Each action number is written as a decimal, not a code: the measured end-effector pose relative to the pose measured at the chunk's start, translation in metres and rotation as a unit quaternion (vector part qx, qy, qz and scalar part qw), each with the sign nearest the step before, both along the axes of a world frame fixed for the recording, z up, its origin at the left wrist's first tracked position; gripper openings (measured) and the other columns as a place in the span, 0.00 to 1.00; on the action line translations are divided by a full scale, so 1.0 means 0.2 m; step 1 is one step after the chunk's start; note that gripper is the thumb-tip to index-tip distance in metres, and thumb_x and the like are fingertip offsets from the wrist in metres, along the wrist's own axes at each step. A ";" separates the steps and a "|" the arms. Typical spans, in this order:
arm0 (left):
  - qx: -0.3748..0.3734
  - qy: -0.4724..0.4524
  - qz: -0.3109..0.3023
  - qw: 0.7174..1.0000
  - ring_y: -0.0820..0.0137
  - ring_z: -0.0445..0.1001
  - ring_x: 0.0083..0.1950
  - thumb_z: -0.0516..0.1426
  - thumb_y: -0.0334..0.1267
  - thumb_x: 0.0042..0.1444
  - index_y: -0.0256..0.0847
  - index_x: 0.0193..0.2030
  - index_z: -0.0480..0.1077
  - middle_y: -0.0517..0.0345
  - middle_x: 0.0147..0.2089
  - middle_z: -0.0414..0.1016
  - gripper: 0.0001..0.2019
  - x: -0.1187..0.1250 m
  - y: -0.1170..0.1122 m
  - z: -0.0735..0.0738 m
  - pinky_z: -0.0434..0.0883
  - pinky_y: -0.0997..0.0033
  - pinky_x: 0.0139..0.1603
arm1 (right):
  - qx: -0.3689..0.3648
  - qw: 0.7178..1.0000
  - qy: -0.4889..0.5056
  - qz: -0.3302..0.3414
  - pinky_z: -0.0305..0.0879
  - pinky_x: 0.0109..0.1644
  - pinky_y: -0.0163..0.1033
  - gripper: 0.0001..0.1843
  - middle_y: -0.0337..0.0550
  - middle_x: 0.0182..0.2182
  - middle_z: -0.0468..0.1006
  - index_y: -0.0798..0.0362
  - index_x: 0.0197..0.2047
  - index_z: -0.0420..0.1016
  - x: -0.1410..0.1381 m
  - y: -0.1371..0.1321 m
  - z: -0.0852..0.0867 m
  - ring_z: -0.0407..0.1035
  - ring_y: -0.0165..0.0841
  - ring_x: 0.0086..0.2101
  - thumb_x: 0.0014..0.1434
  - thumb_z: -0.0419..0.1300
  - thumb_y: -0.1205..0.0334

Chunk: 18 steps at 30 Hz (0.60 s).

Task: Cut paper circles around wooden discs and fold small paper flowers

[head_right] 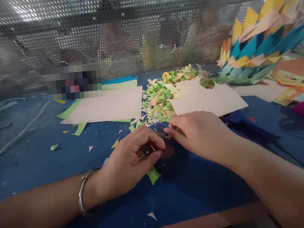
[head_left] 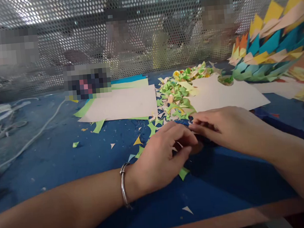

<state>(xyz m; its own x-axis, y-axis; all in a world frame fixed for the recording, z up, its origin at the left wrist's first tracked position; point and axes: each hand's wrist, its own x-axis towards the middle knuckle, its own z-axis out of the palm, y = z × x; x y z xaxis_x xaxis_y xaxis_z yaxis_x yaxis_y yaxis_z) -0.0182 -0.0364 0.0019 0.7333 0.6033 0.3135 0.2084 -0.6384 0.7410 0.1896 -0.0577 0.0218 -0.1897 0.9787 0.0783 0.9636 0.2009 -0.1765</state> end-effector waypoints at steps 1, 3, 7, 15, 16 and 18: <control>-0.016 -0.004 0.021 1.000 0.71 0.75 0.43 0.53 0.25 0.57 0.41 0.39 0.67 0.55 0.41 0.73 0.07 0.00 0.01 -0.01 0.75 0.71 0.40 | 0.014 0.999 0.038 0.006 0.53 0.29 0.38 0.22 0.41 0.23 0.75 0.50 0.31 0.73 0.00 -0.01 0.01 0.66 0.34 0.24 0.66 0.48 0.46; -0.039 0.005 0.047 0.998 0.70 0.76 0.42 0.52 0.28 0.59 0.41 0.40 0.65 0.54 0.41 0.74 0.05 0.01 0.04 -0.02 0.75 0.68 0.38 | 0.016 0.991 0.130 0.022 0.55 0.28 0.37 0.23 0.40 0.23 0.76 0.50 0.33 0.76 -0.01 -0.02 0.02 0.66 0.32 0.24 0.68 0.48 0.45; -0.040 0.042 0.088 0.994 0.68 0.77 0.42 0.51 0.34 0.63 0.44 0.40 0.64 0.54 0.41 0.76 0.02 0.01 0.06 -0.03 0.75 0.64 0.35 | -0.039 0.969 0.236 0.065 0.58 0.27 0.34 0.17 0.38 0.24 0.76 0.50 0.34 0.78 -0.03 -0.03 0.02 0.67 0.30 0.24 0.65 0.56 0.49; -0.002 0.091 0.090 0.992 0.68 0.75 0.44 0.51 0.30 0.57 0.42 0.41 0.69 0.54 0.43 0.77 0.08 -0.06 0.16 0.04 0.74 0.64 0.44 | -0.015 0.977 0.193 0.087 0.60 0.30 0.35 0.15 0.40 0.27 0.77 0.51 0.35 0.75 -0.02 -0.01 -0.01 0.68 0.30 0.26 0.68 0.53 0.53; 0.029 0.122 0.086 0.988 0.66 0.74 0.46 0.51 0.30 0.58 0.41 0.42 0.70 0.53 0.44 0.77 0.09 -0.08 0.20 0.05 0.72 0.62 0.47 | -0.012 0.977 0.192 0.088 0.60 0.30 0.35 0.15 0.40 0.27 0.77 0.51 0.35 0.74 -0.01 -0.01 -0.01 0.69 0.30 0.26 0.69 0.52 0.53; 0.110 0.182 0.102 0.972 0.62 0.72 0.50 0.51 0.32 0.59 0.40 0.43 0.72 0.50 0.45 0.77 0.10 -0.14 0.31 0.06 0.69 0.56 0.53 | -0.013 0.977 0.194 0.091 0.60 0.29 0.34 0.16 0.40 0.27 0.77 0.51 0.36 0.74 -0.01 -0.01 -0.01 0.69 0.30 0.26 0.69 0.51 0.53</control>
